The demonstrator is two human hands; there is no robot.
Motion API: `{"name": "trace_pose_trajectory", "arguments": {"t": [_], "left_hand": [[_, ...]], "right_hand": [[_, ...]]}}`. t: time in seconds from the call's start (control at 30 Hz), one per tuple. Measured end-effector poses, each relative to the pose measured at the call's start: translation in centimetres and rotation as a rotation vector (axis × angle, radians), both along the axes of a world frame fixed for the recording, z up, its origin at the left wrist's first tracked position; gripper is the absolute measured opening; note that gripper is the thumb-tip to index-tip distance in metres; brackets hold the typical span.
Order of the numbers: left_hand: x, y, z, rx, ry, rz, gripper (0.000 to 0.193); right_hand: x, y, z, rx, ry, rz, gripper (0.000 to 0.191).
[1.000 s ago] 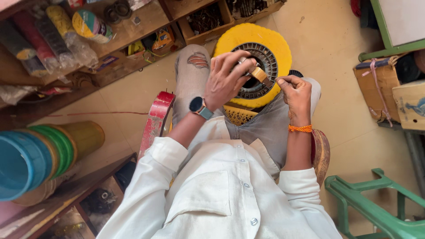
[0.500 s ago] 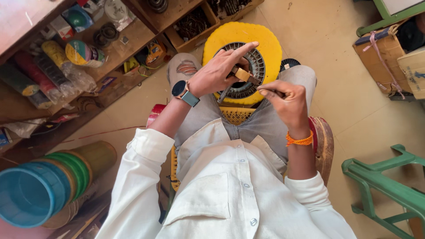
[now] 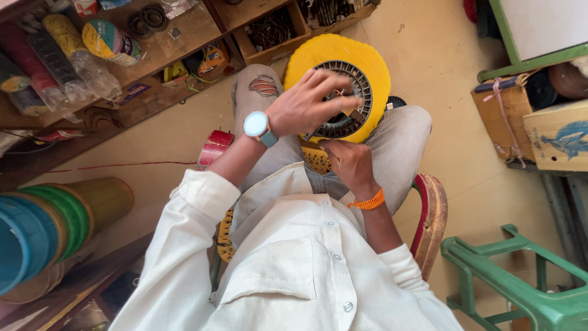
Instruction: The person sits in a chair with a small electric motor armature resting on a yellow cushion on their lap. They hook coil wire ends into the commutator slots, press and seat the windings by hand, and use a small hand tool to adjust and tighten the connections, turning the armature as they work around it.
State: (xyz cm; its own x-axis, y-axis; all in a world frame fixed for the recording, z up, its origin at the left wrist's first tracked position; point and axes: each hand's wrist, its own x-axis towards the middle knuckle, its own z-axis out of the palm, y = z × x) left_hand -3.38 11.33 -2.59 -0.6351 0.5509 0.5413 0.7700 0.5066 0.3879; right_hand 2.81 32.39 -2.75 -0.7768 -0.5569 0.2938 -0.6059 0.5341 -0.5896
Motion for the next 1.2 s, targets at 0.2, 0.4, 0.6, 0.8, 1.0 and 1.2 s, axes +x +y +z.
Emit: {"name": "trace_pose_trajectory", "arguments": {"t": [0.2, 0.4, 0.6, 0.8, 1.0, 1.2], "left_hand": [[4.8, 1.0, -0.9, 0.132, -0.238, -0.011, 0.059], [5.6, 0.8, -1.6, 0.541, -0.440, -0.024, 0.073], [6.0, 3.8, -2.2, 0.894, -0.643, 0.272, 0.070], [5.6, 6.3, -1.9, 0.977, -0.781, 0.493, 0.067], [3.9, 7.1, -2.3, 0.782, -0.632, 0.690, 0.063], [3.4, 5.7, -3.3, 0.239, -0.163, 0.700, 0.065]], "right_hand": [[0.2, 1.5, 2.3, 0.005, -0.002, 0.055, 0.015], [-2.6, 0.9, 6.1, -0.063, 0.033, 0.041, 0.011], [-6.9, 0.2, 6.2, -0.150, -0.127, -0.151, 0.008], [-8.9, 1.0, 3.3, -0.263, -0.331, -0.282, 0.006], [-9.7, 3.1, 0.3, -0.296, -0.390, -0.439, 0.005], [-9.7, 6.1, -0.9, -0.477, -0.522, -0.524, 0.007]]}}
